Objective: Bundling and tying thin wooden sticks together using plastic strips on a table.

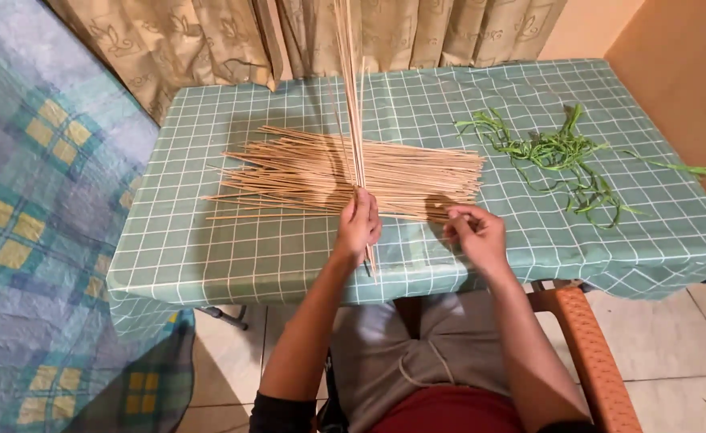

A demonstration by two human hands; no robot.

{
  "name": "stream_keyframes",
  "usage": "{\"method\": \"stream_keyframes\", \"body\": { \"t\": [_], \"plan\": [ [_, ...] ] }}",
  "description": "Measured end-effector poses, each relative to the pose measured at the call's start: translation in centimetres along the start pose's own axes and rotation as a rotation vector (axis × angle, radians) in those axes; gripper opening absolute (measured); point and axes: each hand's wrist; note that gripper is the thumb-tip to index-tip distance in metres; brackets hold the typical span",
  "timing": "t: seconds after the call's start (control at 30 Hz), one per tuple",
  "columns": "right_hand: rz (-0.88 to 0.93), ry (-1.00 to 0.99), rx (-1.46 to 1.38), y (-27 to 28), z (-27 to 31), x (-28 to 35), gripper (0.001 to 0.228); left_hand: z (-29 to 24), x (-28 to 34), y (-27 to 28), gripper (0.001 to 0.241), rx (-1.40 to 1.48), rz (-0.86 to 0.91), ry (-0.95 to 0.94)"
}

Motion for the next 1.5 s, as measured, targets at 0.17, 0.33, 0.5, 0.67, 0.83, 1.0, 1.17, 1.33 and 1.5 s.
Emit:
{"method": "stream_keyframes", "body": {
  "t": [0.17, 0.33, 0.5, 0.67, 0.83, 1.0, 1.17, 1.33, 1.5],
  "plan": [
    [-0.005, -0.089, -0.173, 0.1, 0.9, 0.2, 0.013, -0.2, 0.3, 0.3, 0.046, 0.016, 0.084, 0.033],
    [-0.074, 0.015, 0.062, 0.2, -2.6, -0.1, 0.013, -2.1, 1.5, -1.2, 0.066, 0.038, 0.131, 0.183],
    [-0.207, 0.382, 0.620, 0.5, -4.2, -1.0, 0.014, -1.4, 0.9, -0.6, 0.069, 0.049, 0.096, 0.232],
    [-0.218, 0.306, 0.573, 0.4, -4.0, -0.9, 0.014, -1.7, 0.6, -0.7, 0.066, 0.041, 0.122, 0.273],
    [-0.156, 0.143, 0.456, 0.0, -2.6, -0.1, 0.016, -0.9, 0.3, -0.3, 0.062, 0.045, 0.108, 0.307],
    [-0.179, 0.129, 0.391, 0.4, -4.2, -0.7, 0.016, -1.5, 0.7, -1.0, 0.058, -0.002, 0.135, 0.308],
    [-0.171, 0.088, 0.366, 0.5, -4.3, -0.7, 0.013, -0.8, 0.3, -0.9, 0.054, -0.028, 0.140, 0.317],
    [-0.167, 0.082, 0.345, 0.5, -2.8, -0.3, 0.014, -0.5, 0.2, -0.7, 0.052, -0.023, 0.149, 0.325],
    [-0.163, 0.061, 0.321, 0.7, -3.5, -0.5, 0.015, -0.1, -0.2, -0.3, 0.051, -0.048, 0.173, 0.337]
  ]
}}
Point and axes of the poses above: each hand's wrist, its own x-axis away from the middle knuckle, its own y-axis out of the back of the hand, z = x × y, and after that the axes turned 8 degrees about x, right-handed
